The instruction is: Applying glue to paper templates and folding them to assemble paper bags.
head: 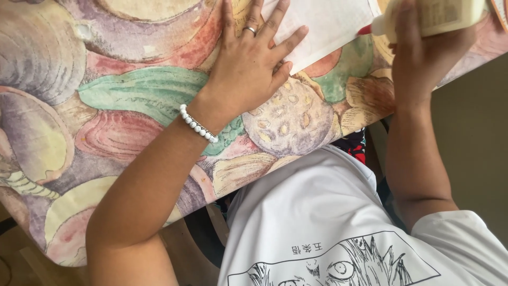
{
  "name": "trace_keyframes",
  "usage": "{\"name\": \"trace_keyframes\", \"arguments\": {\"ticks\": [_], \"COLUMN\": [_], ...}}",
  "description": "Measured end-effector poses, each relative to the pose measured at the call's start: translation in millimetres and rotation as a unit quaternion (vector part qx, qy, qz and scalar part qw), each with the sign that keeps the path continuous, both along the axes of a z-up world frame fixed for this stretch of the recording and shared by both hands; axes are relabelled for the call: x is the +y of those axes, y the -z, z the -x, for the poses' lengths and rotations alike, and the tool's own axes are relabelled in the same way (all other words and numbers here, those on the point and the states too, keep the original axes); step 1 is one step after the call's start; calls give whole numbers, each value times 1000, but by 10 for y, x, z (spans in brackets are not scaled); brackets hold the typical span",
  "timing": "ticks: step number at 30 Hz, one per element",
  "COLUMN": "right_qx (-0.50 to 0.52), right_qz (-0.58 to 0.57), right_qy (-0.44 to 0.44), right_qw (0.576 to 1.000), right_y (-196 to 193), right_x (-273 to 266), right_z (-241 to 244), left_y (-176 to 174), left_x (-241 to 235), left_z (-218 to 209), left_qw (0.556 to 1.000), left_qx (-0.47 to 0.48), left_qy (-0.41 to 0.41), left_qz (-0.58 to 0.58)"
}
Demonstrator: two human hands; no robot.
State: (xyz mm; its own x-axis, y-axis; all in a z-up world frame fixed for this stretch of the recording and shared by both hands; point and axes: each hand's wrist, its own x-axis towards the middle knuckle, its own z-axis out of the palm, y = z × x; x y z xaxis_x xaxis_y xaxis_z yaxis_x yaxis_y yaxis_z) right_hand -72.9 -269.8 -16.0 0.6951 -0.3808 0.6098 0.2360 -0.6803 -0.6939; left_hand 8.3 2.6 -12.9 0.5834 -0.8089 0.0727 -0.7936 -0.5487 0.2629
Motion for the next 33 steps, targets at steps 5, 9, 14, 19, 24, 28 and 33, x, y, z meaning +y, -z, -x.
{"name": "trace_keyframes", "arguments": {"ticks": [5,9,14,19,24,28,33], "right_qx": [50,3,-3,34,-8,5,-4], "right_qz": [-53,24,19,-32,6,-41,-9], "right_qy": [-33,-11,-23,-46,-10,1,1], "right_qw": [997,1000,1000,998,1000,999,1000], "right_y": [-36,-13,-95,23,-19,20,-14], "right_x": [234,-57,48,11,-293,-166,-319], "right_z": [99,5,-8,50,-48,-15,-32], "left_y": [-17,-55,-42,-31,3,-49,-52], "left_x": [0,5,8,6,17,8,12], "left_z": [0,-2,1,2,0,3,3], "left_qw": [1000,1000,1000,1000,999,1000,1000], "left_qx": [0,15,9,6,-12,5,4], "left_qy": [8,6,5,9,14,8,9], "left_qz": [9,1,-12,3,26,-5,-3]}}
